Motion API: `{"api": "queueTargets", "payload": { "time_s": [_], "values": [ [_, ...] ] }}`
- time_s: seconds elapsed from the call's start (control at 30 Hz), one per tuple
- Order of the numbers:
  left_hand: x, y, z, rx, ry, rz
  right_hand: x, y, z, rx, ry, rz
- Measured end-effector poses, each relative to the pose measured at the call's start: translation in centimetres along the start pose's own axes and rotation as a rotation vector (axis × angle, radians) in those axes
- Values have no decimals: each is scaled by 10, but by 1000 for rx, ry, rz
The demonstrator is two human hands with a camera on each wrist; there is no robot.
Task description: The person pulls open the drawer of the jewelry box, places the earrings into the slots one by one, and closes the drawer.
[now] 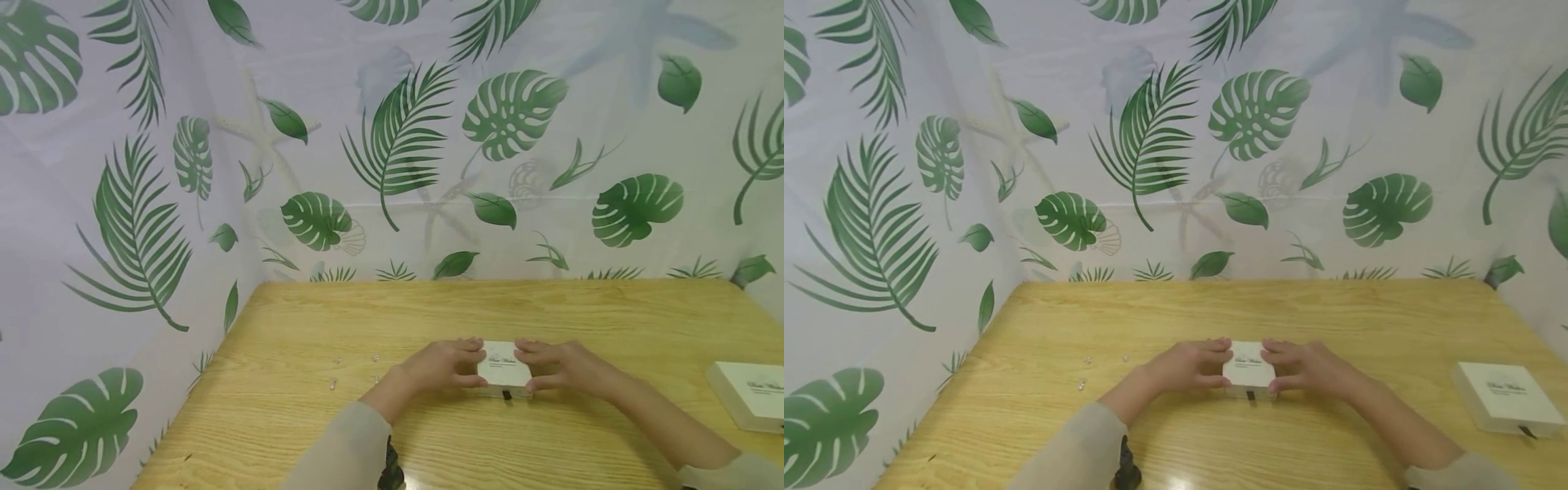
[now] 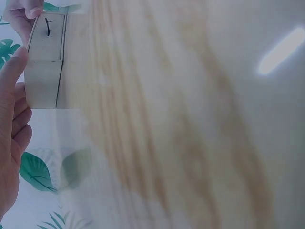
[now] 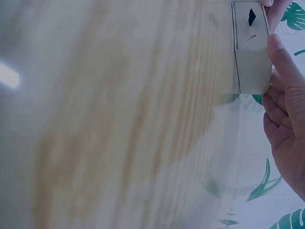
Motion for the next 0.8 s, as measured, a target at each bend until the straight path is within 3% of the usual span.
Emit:
{"api": "queueTargets", "payload": {
  "time_s": [0.47,0.8],
  "values": [
    [-4,-3,8,64,20,-44,7,-6,-9,8,-62,-36],
    [-9,-7,15,39,11,-32,6,-12,-16,-9,-51,-51]
  ]
}}
Point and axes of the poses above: each hand's wrist, its own z-axis away from the middle knuckle, its own x-axis out of the palm, y = z × x, the point moved 8 cm from there along -z, towards the middle knuckle, and after that the axes turned 11 degrees about z, right-handed, at the moved point
